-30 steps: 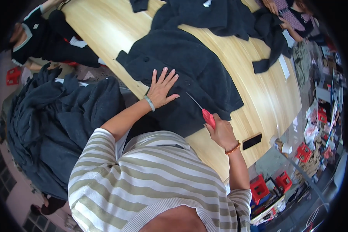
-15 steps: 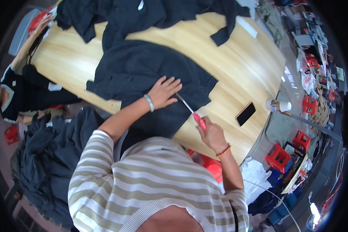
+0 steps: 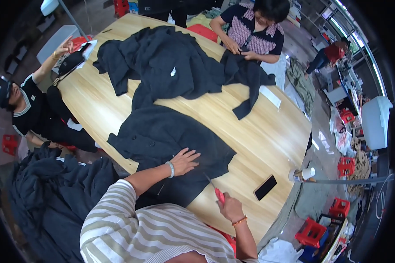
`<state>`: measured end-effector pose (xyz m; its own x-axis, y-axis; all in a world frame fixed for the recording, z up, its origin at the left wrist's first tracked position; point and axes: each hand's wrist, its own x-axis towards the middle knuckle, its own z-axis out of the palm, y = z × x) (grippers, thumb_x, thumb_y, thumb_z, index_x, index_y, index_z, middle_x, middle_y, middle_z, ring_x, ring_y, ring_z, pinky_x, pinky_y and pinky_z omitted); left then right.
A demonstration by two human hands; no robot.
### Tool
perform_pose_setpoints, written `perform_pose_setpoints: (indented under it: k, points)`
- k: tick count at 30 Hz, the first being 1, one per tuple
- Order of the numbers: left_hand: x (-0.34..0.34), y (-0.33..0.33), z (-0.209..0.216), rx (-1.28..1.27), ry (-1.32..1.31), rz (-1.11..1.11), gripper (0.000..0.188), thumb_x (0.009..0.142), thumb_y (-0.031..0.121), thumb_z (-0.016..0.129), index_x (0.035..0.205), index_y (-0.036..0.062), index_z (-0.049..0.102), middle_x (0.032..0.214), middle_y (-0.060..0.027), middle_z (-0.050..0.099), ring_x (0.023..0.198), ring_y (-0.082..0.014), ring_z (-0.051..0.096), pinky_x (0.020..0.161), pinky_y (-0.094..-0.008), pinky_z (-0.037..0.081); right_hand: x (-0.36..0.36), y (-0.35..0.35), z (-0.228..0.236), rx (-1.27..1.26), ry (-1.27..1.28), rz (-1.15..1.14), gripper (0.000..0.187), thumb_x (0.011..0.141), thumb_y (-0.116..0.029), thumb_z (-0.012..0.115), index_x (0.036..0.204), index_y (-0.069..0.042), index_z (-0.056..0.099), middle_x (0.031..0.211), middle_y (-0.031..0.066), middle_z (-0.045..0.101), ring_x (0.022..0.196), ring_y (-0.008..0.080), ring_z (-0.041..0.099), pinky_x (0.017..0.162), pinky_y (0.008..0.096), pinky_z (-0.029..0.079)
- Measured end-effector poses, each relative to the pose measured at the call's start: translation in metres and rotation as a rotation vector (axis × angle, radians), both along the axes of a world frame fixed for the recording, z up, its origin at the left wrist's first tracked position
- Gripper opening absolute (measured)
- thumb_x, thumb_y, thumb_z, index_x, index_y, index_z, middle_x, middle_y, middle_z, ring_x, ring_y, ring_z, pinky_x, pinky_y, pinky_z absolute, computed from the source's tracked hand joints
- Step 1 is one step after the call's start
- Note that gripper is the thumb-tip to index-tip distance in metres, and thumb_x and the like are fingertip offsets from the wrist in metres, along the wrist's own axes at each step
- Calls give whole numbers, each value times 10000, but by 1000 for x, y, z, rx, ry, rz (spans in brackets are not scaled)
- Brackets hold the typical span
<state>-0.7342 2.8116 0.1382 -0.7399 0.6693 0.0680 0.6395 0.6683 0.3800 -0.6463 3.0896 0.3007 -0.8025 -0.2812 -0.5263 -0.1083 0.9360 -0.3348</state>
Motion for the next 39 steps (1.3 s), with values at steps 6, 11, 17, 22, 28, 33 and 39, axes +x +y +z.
perform_pose_setpoints:
  k: [6,11,17,22,28,33,39]
  points:
    - [2,2,-11,-16,52,23,408,869,322,590,1251,178,592,1454,-127,396,1352,-307,350,1111,-519,209,6,2,-7,-8,13,-29,356,875,-348,584,1049,-40,539,746,226,646,714,410,639,653,503,502]
    - [36,-19,74,-283,-123,-28,1141,575,658,742,1498,190,262,1510,-273,212,1403,-470,154,1042,-713,98,9,-7,-14,-201,99,-114,356,880,-340,587,1106,-69,539,759,223,647,707,420,635,643,496,502]
    - [30,-61,60,-443,-133,69,1247,526,538,839,1520,206,163,1533,-276,117,1406,-442,170,997,-704,215,2,-23,-31,-155,111,-141,335,885,-327,587,1116,-90,538,765,218,651,705,423,633,639,502,500]
    - [-40,-70,12,-249,236,221,818,700,148,681,1441,156,334,1126,-189,540,996,-350,525,774,-475,413,-9,-37,-26,-144,136,-224,327,887,-322,582,1124,-100,543,795,213,657,729,415,635,666,493,507]
    - [-120,-147,113,-149,288,195,677,693,12,581,1347,154,481,973,-141,529,897,-332,511,746,-457,386,-29,-49,-18,-211,239,-307,286,894,-267,590,1108,-80,552,830,204,653,756,394,636,668,475,506]
    - [-223,-193,232,-201,730,277,613,784,-1,493,1378,144,457,1125,-180,528,1012,-328,516,835,-450,397,-14,-52,-3,-196,295,-424,278,889,-245,601,1104,-76,550,822,196,649,760,395,629,658,468,495]
    - [-264,-194,283,-383,807,608,710,789,85,618,1446,161,359,1392,-162,437,1329,-362,364,1042,-493,317,-12,-35,9,-201,397,-613,274,896,-230,590,1118,-75,549,868,196,652,808,391,628,697,459,495]
